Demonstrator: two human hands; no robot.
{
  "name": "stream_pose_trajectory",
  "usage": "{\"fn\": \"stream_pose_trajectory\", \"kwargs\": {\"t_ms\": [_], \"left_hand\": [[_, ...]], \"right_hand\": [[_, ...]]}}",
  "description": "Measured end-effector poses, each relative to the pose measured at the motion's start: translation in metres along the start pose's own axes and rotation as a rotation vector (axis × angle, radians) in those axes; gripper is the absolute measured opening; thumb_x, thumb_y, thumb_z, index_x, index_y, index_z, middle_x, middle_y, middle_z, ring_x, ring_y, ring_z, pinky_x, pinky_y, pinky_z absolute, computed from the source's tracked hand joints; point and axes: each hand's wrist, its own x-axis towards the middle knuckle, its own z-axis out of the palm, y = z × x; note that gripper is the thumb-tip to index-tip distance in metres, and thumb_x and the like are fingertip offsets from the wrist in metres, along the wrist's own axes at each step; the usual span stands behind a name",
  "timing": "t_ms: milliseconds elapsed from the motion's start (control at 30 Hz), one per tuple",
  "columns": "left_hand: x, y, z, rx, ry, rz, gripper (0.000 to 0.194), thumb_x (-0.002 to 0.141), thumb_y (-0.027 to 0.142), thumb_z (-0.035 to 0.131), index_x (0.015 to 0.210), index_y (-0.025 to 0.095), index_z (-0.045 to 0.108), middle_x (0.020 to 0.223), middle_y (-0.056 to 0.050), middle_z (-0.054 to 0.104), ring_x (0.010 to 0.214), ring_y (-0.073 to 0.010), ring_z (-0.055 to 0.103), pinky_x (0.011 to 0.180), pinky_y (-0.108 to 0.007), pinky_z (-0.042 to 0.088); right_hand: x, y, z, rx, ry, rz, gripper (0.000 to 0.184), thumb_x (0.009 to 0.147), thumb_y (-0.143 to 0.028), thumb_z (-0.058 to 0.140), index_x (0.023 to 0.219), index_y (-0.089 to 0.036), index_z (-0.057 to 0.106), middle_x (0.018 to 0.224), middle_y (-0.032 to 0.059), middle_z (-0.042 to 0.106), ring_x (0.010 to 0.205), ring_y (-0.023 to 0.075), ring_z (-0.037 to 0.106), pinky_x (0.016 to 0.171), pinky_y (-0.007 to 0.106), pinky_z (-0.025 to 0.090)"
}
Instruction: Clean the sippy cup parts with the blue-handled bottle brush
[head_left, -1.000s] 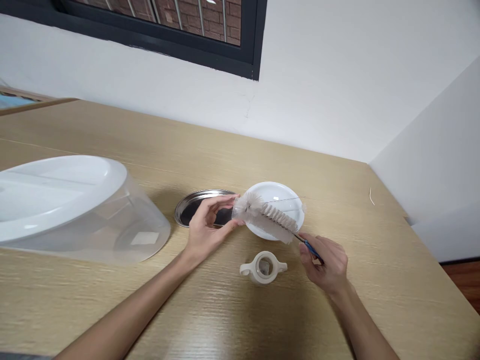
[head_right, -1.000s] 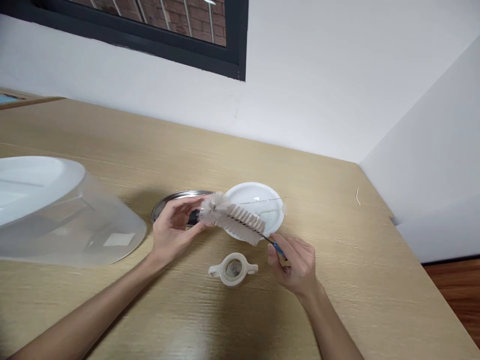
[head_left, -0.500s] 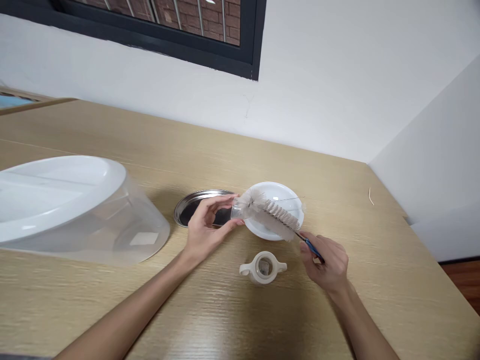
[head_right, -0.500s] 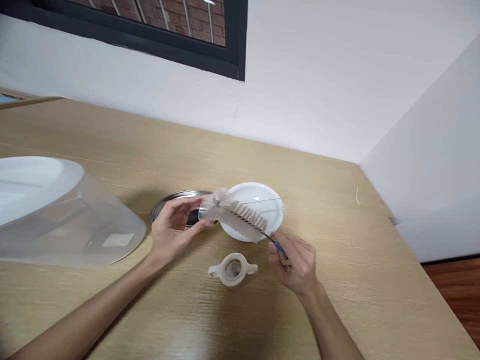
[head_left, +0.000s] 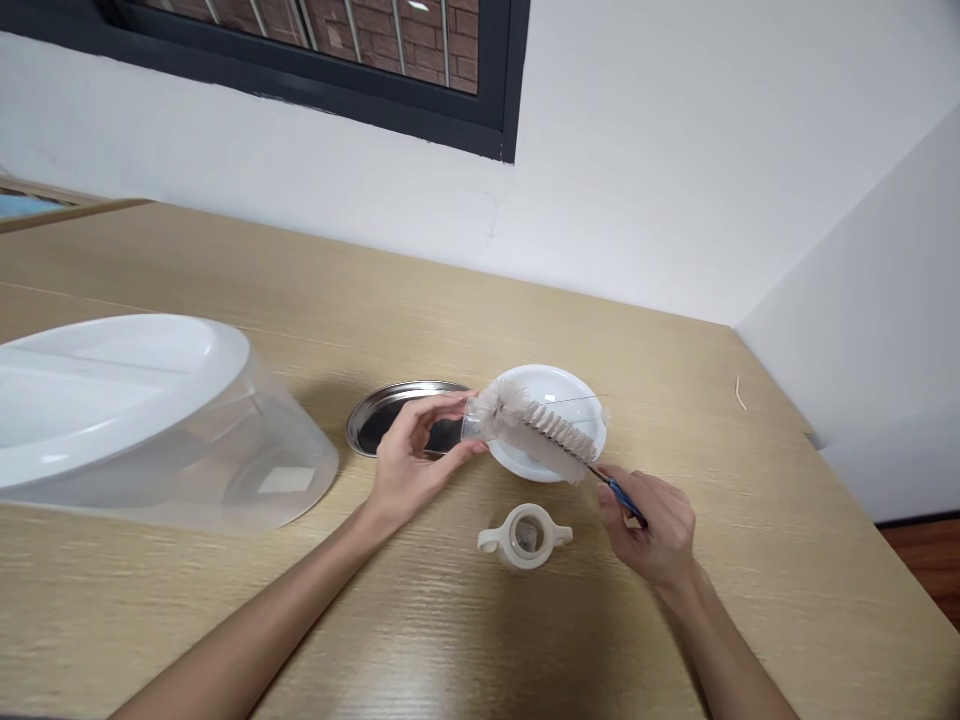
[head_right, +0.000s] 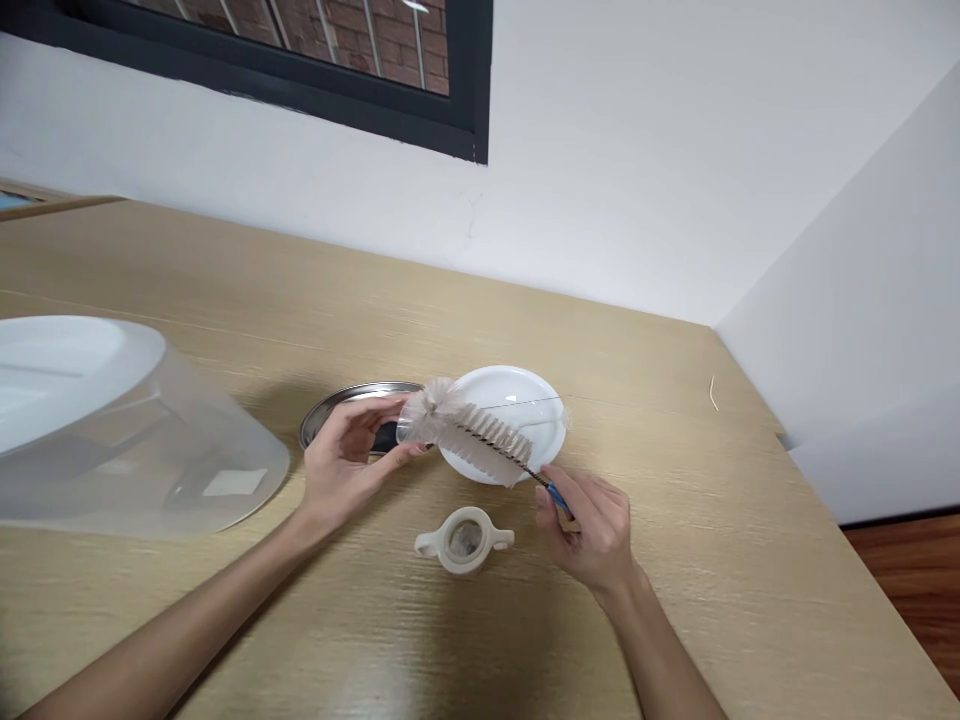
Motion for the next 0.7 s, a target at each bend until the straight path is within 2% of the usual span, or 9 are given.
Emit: {"fn": "stream_pose_trajectory", "kwargs": {"t_ms": [233,433,567,700], "left_hand": [[-0.0002,0.0008,-0.0012,-0.033,-0.009,0.016,0.048,0.074,0.025,0.088,0.116,0.023,0.065,0.119,-0.01,0.073,0.112,-0.024,0.071,0.095,-0.039,0.06],[-0.0006,0.0006,-0.0009,-0.057,-0.025,0.026,0.045,0.077,0.022,0.085,0.117,0.022,0.065,0.121,-0.011,0.073,0.113,-0.0231,0.07,0.095,-0.037,0.059],[-0.0001,0.0023,-0.0003,-0.042,-0.003,0.007,0.051,0.071,0.023,0.09,0.115,0.022,0.065,0.119,-0.01,0.073,0.11,-0.0238,0.071,0.095,-0.039,0.06],[0.0004,0.0029,-0.0006,-0.061,-0.025,0.011,0.044,0.077,0.024,0.085,0.116,0.021,0.065,0.12,-0.011,0.073,0.111,-0.0235,0.071,0.095,-0.038,0.06]], "right_hand": [[0.0028,-0.0033,-0.0021,-0.008,0.004,-0.022,0.023,0.091,-0.008,0.062,0.114,-0.012,0.064,0.066,-0.0015,0.058,0.053,0.0087,0.047,0.052,0.024,0.038],[0.0019,-0.0022,-0.0017,-0.003,-0.005,-0.032,0.021,0.092,-0.01,0.061,0.113,-0.014,0.064,0.068,-0.0007,0.061,0.053,0.0086,0.049,0.052,0.024,0.04],[0.002,-0.0019,-0.0014,-0.017,0.007,-0.007,0.021,0.093,-0.01,0.06,0.113,-0.015,0.065,0.069,0.0,0.065,0.053,0.0083,0.054,0.052,0.023,0.043],[0.0033,-0.0027,-0.0016,0.024,-0.024,-0.024,0.019,0.092,-0.01,0.059,0.11,-0.014,0.065,0.075,0.002,0.068,0.055,0.0091,0.056,0.055,0.024,0.047]]}}
